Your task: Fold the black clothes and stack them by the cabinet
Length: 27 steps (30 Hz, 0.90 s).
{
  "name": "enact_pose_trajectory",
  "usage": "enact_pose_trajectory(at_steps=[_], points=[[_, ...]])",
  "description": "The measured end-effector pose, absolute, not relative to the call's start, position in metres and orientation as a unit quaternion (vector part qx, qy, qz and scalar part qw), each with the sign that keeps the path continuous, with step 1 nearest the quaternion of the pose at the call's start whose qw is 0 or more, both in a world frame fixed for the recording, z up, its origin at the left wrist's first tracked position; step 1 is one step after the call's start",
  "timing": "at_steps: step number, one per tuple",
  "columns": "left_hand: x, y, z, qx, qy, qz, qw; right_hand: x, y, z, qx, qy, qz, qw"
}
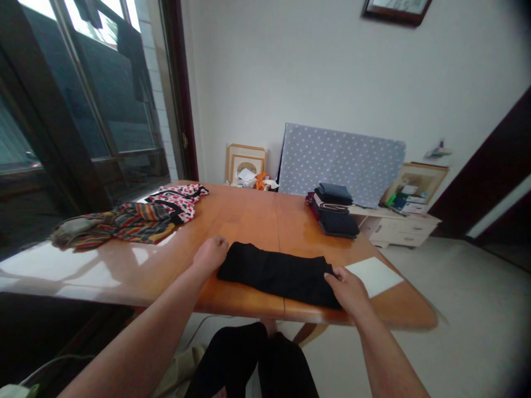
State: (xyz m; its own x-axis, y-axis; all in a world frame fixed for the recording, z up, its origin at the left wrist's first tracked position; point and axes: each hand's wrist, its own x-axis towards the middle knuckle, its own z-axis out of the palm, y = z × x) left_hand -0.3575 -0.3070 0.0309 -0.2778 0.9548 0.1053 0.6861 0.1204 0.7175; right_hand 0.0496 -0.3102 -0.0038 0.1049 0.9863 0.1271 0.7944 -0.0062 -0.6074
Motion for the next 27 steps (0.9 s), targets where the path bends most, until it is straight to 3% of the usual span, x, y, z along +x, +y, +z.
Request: enact_pose_trajectory(at_steps=[7, 13, 17, 22, 27], points=[[-0.341, -0.304, 0.029, 0.676, 0.715, 0.178, 0.000, 0.046, -0.320, 0.000, -0.702, -0.652, 0.058, 0.280], [-0.339, -0.308, 0.026, 0.666, 0.719, 0.188, -0.064, 0.038, -0.330, 0.010, -0.674, -0.642, 0.033, 0.364], [-0.338, -0.307, 0.027, 0.626, 0.746, 0.222, -0.056, 0.031, -0.320, 0.012, -0.652, -0.644, 0.042, 0.399], [-0.341, -0.299, 0.025, 0.606, 0.774, 0.184, -0.009, 0.032, -0.300, 0.000, -0.702, -0.643, 0.042, 0.304], [-0.357, -0.301, 0.025, 0.548, 0.807, 0.209, 0.061, 0.037, -0.301, -0.002, -0.708, -0.648, 0.038, 0.278]])
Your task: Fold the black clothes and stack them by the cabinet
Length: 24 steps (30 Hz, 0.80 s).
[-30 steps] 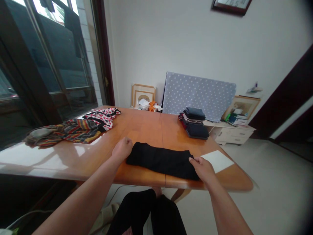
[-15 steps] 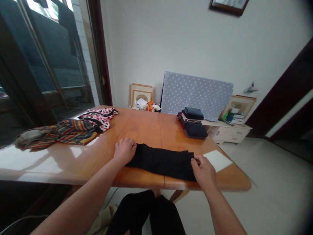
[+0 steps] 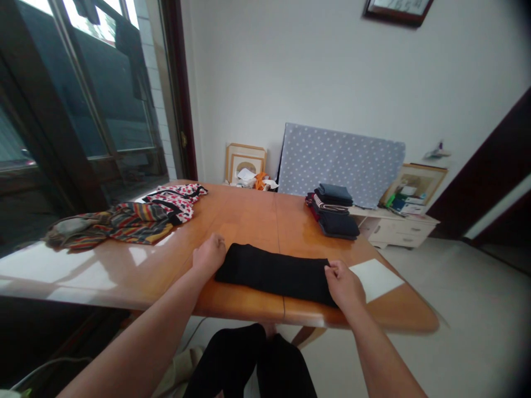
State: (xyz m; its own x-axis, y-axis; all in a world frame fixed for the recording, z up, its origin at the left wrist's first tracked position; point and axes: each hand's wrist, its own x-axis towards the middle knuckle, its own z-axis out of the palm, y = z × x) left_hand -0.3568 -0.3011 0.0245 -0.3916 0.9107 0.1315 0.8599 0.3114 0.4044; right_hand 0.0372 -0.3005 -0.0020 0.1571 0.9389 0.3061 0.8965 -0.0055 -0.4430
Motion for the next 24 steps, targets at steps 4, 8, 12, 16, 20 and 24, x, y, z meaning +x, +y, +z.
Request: enact_pose_trajectory(at_steps=[4, 8, 12, 16, 20, 24], points=[[-0.358, -0.312, 0.029, 0.560, 0.804, 0.179, 0.087, 0.027, -0.310, 0.012, -0.679, -0.660, -0.073, 0.313], [-0.346, -0.321, 0.032, 0.572, 0.796, 0.174, 0.090, 0.007, -0.310, 0.011, -0.609, -0.745, -0.057, 0.266], [-0.340, -0.324, 0.031, 0.581, 0.792, 0.169, 0.075, -0.001, -0.301, -0.012, -0.586, -0.789, -0.025, 0.184], [-0.342, -0.326, 0.031, 0.558, 0.812, 0.169, 0.038, 0.002, -0.295, -0.026, -0.593, -0.789, -0.010, 0.162], [-0.347, -0.324, 0.032, 0.549, 0.809, 0.209, 0.032, 0.003, -0.295, -0.026, -0.594, -0.788, -0.007, 0.165], [-0.353, -0.323, 0.035, 0.552, 0.804, 0.203, 0.091, 0.003, -0.295, -0.027, -0.593, -0.787, -0.006, 0.173]])
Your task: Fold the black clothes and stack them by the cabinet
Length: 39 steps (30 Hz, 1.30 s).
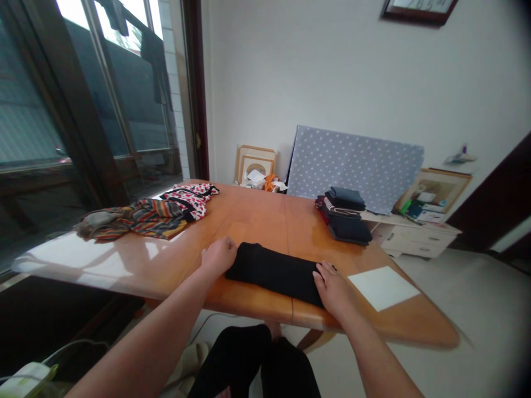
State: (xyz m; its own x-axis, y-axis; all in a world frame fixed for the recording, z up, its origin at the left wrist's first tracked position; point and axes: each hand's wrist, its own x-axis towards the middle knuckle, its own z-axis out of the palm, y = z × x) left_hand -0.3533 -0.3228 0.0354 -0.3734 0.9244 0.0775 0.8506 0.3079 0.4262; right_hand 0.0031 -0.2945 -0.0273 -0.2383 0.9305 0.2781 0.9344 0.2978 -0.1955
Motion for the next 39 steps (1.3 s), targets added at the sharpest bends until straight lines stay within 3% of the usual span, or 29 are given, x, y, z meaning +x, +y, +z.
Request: enact_pose_trajectory(at_steps=[7, 14, 20, 25, 31, 39], points=[[-0.352, -0.333, 0.037, 0.573, 0.793, 0.161, 0.132, 0.005, -0.293, -0.030, -0.591, -0.787, 0.000, 0.179], [-0.327, -0.345, 0.035, 0.604, 0.774, 0.186, 0.037, 0.004, -0.294, -0.029, -0.590, -0.790, -0.003, 0.166], [-0.325, -0.351, 0.039, 0.601, 0.791, 0.111, 0.004, 0.002, -0.295, -0.027, -0.594, -0.789, -0.007, 0.158], [-0.312, -0.346, 0.043, 0.675, 0.710, 0.189, -0.067, 0.002, -0.297, -0.026, -0.591, -0.791, -0.004, 0.159], [-0.275, -0.342, 0.022, 0.850, 0.499, 0.172, -0.006, 0.003, -0.296, -0.027, -0.592, -0.791, -0.007, 0.154], [-0.319, -0.329, 0.008, 0.779, 0.610, 0.138, 0.043, 0.002, -0.295, -0.027, -0.588, -0.794, -0.009, 0.156]])
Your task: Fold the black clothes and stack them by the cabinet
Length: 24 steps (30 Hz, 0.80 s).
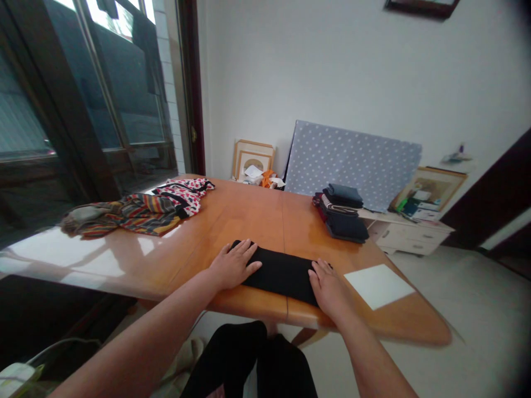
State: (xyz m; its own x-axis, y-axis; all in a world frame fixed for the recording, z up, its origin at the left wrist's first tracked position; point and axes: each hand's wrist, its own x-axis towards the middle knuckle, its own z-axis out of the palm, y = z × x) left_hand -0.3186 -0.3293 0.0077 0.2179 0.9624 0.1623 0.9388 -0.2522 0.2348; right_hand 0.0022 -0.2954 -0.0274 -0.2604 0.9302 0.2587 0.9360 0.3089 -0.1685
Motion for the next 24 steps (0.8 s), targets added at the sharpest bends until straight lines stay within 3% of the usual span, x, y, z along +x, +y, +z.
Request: enact_pose_trajectory(at_steps=[6, 13, 19, 24], points=[[-0.327, -0.301, 0.025, 0.761, 0.632, 0.139, 0.051, 0.001, -0.295, -0.030, -0.597, -0.786, -0.004, 0.161], [-0.286, -0.302, 0.025, 0.853, 0.502, 0.135, 0.033, 0.000, -0.296, -0.027, -0.598, -0.785, 0.004, 0.160], [-0.290, -0.305, 0.006, 0.841, 0.529, 0.110, 0.039, 0.000, -0.297, -0.022, -0.601, -0.783, 0.017, 0.159], [-0.273, -0.303, 0.022, 0.840, 0.533, 0.103, 0.021, 0.000, -0.297, -0.021, -0.605, -0.781, 0.025, 0.154]])
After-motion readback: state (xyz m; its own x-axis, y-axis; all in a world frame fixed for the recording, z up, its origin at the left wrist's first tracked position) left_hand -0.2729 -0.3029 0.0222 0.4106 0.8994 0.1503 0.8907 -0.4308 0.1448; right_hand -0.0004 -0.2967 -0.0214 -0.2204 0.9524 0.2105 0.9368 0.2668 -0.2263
